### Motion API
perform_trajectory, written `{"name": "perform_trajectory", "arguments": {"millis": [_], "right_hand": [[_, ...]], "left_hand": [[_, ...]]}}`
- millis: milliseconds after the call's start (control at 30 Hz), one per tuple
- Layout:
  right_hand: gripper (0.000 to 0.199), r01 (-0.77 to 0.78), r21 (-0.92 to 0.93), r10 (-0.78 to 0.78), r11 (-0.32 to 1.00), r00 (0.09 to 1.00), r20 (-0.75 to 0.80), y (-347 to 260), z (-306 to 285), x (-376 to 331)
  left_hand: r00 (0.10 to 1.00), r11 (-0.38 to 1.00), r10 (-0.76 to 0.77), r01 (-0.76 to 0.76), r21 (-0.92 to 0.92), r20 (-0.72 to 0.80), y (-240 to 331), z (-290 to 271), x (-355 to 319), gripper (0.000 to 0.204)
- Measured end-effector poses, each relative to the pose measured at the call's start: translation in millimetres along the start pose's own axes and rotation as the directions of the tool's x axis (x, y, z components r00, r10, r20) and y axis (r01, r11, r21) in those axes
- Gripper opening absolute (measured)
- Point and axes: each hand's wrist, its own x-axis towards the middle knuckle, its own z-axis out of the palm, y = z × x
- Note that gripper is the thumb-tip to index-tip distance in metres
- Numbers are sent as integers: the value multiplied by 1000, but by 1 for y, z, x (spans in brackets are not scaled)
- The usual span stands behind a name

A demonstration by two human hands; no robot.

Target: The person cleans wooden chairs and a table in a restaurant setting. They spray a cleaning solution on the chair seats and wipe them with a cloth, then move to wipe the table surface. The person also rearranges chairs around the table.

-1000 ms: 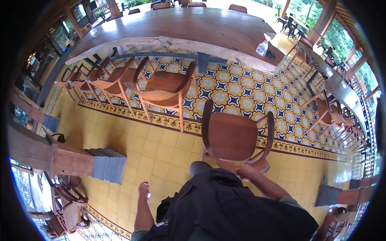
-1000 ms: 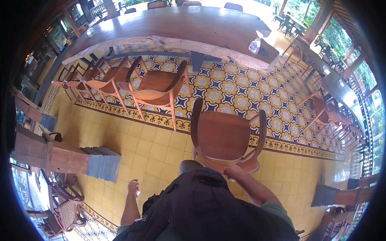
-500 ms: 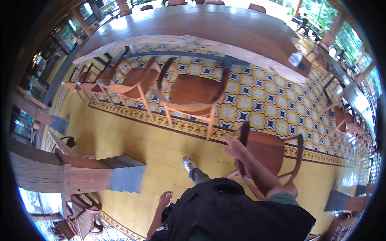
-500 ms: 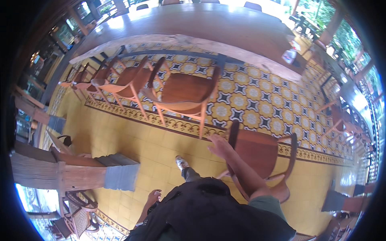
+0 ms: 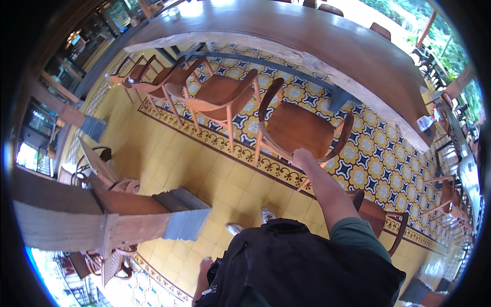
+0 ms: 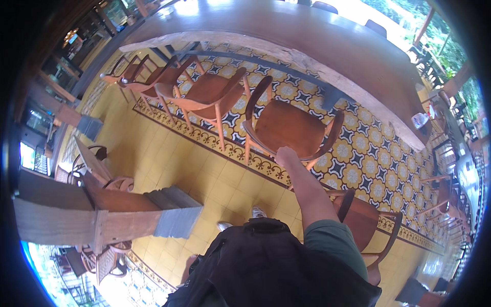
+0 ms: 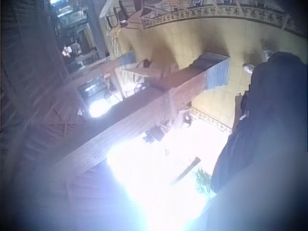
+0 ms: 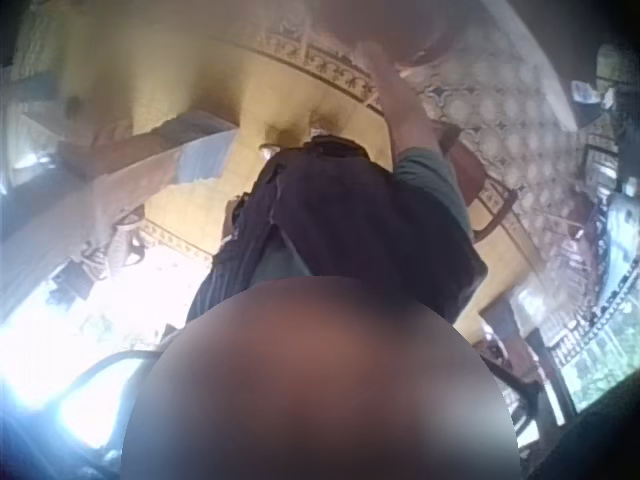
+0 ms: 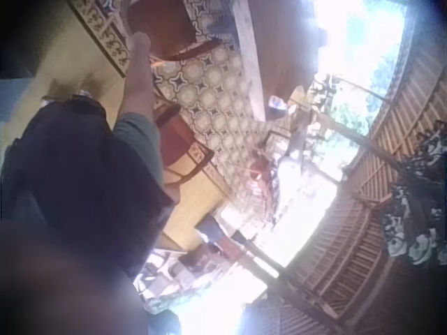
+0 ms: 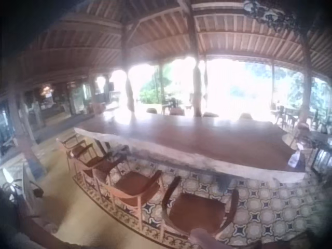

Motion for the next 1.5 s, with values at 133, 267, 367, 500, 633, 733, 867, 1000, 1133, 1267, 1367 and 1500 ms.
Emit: {"name": "perform_trajectory", "arguments": {"millis": [133,267,367,500,633,733,867,1000,1133,1267,1367,1500], "right_hand": [[27,-25,-64,22,998,998,-55,1,19,-7],[26,-43,-59,47,997,996,79,-29,43,-47],[21,-5,-114,20,993,991,135,-66,83,-101],[13,-167,96,155,981,980,122,-117,145,-187],[15,-125,216,116,968,992,54,-164,183,-259],[28,-146,313,108,939,985,136,-183,187,-288],[43,-47,588,168,807,974,-153,-198,175,-327],[48,85,762,327,641,869,-372,-198,160,-378],[42,99,776,421,623,793,-439,-183,175,-459],[44,-24,980,656,199,746,-114,-155,221,-569],[54,167,985,825,51,549,-136,-134,247,-646],[52,346,929,920,-133,392,-15,-107,262,-752]], "left_hand": [[976,985,60,-92,148,209,-12,1,57,22],[915,957,150,-230,178,375,22,-41,143,24],[856,922,216,-337,191,469,64,-84,216,25],[843,986,-7,-85,146,538,150,-155,312,27],[928,874,-3,184,-450,374,239,-222,362,16],[965,828,179,-42,-559,192,320,-236,364,21],[867,669,495,-426,-609,-63,409,-201,289,28],[539,512,811,-469,-720,226,467,-118,140,26],[298,557,826,-559,-614,479,461,-1,-41,25],[71,575,690,-659,-485,721,408,104,-193,22],[5,594,535,-713,-373,845,367,166,-280,26],[-168,539,432,-740,-403,886,330,234,-371,26]]}}
